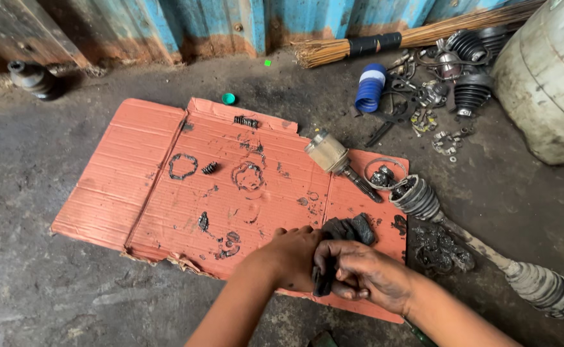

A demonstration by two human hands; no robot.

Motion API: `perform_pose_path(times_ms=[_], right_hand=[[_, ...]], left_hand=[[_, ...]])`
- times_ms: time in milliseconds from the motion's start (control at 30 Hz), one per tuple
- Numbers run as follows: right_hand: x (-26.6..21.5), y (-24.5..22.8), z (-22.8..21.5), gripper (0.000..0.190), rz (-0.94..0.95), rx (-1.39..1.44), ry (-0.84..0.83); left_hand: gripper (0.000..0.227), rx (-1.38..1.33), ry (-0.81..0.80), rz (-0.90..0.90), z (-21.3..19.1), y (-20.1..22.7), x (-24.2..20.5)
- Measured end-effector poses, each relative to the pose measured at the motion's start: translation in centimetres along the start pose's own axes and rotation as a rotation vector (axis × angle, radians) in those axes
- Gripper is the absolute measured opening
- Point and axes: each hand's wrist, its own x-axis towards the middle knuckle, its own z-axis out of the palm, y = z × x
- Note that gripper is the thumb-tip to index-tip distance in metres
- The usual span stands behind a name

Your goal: The person wipes an automotive CV joint cup and an axle with a cloth while sitting on the floor.

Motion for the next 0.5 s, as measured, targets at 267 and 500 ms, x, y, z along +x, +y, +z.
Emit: perform_pose_path(times_ms=[267,500], right_hand=[[0.8,0.0,-3.7,0.018,0.028,-0.077,-0.163],[1.6,-0.2,-3.7,0.020,0.032,-0.105,-0.082]], left_hand=[[0.075,0.257,0.165,-0.004,-1.4,2.2,-1.3],[0.066,0.038,0.050,-0.070,-2.3,1.7,-1.3]])
